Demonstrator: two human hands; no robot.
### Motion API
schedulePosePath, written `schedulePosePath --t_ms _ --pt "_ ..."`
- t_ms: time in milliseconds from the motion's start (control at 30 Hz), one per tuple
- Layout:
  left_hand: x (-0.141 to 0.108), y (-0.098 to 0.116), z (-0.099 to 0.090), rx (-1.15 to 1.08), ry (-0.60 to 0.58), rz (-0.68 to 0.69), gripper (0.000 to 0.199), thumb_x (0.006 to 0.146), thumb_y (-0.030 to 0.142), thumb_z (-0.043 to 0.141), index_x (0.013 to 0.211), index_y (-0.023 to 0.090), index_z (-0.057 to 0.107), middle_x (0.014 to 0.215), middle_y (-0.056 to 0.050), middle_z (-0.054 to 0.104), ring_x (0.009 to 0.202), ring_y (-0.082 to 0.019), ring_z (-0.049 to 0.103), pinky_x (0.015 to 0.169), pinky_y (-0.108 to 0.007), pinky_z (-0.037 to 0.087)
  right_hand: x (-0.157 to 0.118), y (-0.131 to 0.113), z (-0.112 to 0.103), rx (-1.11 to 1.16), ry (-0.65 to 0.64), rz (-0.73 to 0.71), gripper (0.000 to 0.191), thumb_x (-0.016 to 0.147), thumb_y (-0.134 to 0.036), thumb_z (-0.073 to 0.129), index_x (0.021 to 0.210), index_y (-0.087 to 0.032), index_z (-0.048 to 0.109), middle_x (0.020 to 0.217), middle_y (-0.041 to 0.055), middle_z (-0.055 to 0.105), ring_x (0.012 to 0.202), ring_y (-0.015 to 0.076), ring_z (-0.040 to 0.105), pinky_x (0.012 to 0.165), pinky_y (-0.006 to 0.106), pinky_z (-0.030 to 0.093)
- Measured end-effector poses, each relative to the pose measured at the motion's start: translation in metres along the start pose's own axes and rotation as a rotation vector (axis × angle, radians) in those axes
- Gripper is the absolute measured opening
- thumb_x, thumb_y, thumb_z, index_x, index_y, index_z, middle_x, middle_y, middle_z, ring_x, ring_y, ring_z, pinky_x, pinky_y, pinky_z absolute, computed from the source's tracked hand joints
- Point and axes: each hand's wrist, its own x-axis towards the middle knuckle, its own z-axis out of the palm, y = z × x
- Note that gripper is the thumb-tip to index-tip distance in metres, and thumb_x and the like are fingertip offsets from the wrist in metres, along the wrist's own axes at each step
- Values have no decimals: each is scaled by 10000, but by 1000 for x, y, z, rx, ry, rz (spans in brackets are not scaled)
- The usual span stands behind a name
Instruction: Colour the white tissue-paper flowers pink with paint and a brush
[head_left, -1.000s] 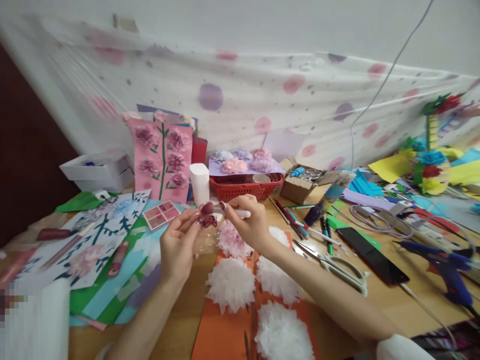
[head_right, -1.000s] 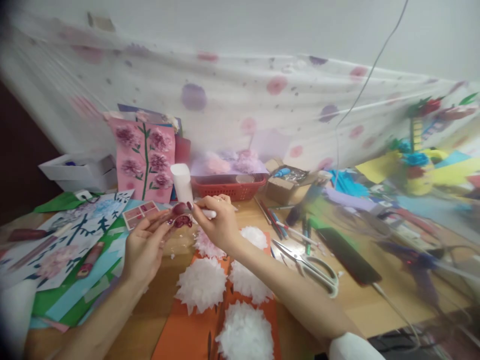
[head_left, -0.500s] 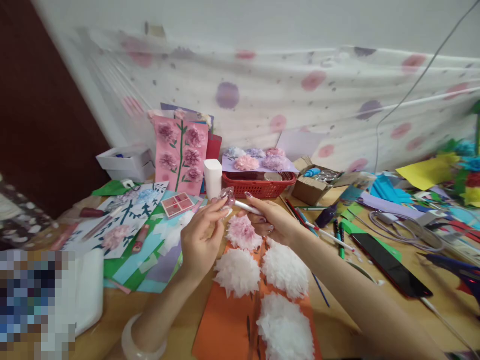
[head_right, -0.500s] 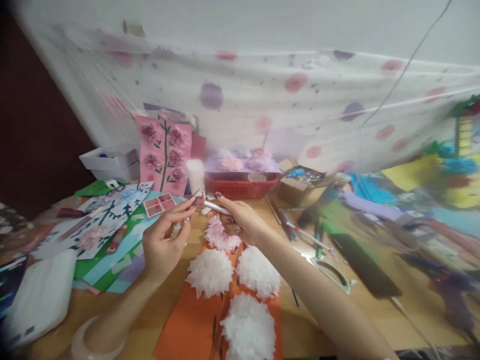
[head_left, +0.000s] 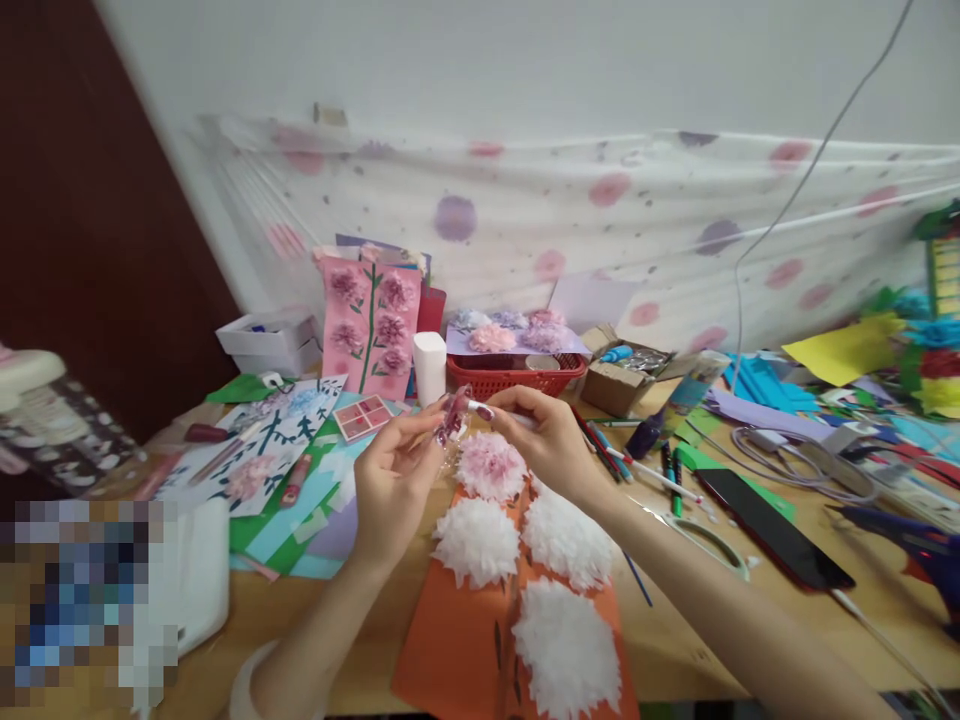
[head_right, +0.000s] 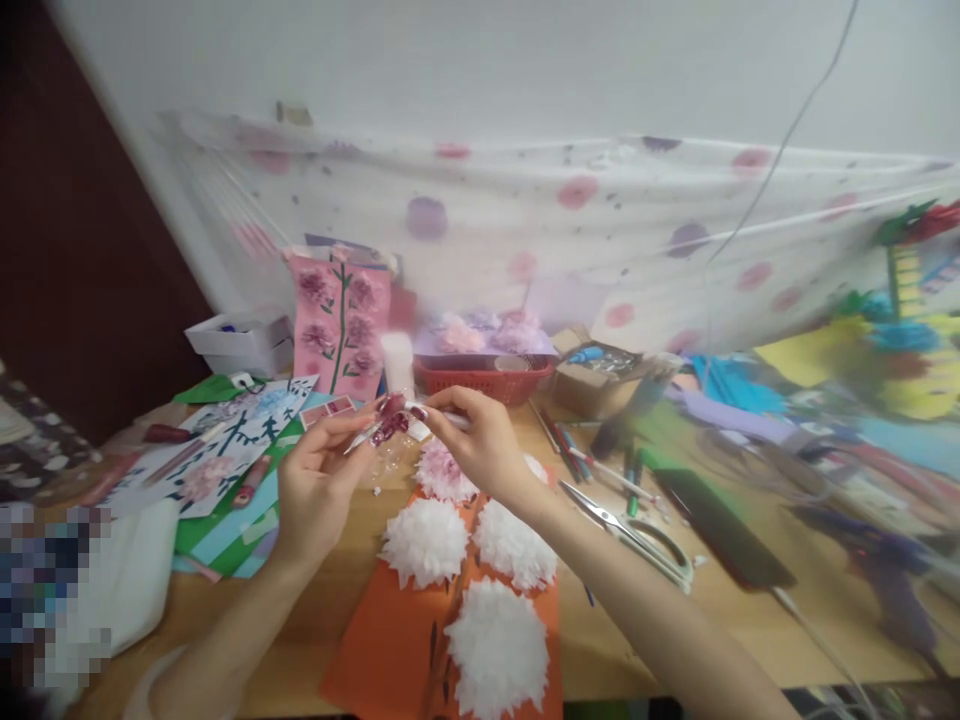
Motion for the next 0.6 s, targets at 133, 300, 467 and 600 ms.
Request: schedulePosePath --t_ms 133,300,467,600 --pt "2 -2 -5 -70 19 -83 205 693 224 797 872 196 700 986 -59 783 982 -231 727 911 -348 567 -3 -5 -3 -167 19 -171 113 900 -318 656 870 -218 699 818 30 707 739 162 631 654 276 476" --pt "3 -1 -5 -118 -6 -177 287 654 251 829 893 187 685 968 -45 783 940 -187 726 857 -291 558 -2 -2 -6 -317 44 -419 72 927 -254 652 911 -203 701 823 35 682 728 149 630 651 267 491" --pt "7 -1 -3 -132 -29 -245 295 608 236 841 848 175 682 916 -40 779 905 -185 730 835 -301 565 -1 7 -11 -350 56 -595 54 917 -200 676 921 -191 729 802 40 666 746 148 626 663 262 496" --pt "31 -12 -15 -139 53 -333 315 545 167 819 835 177 695 896 -37 769 908 -187 715 770 -275 569 -8 17 -28 -288 42 -443 64 877 -255 730 904 -198 730 774 13 687 659 118 601 589 232 441"
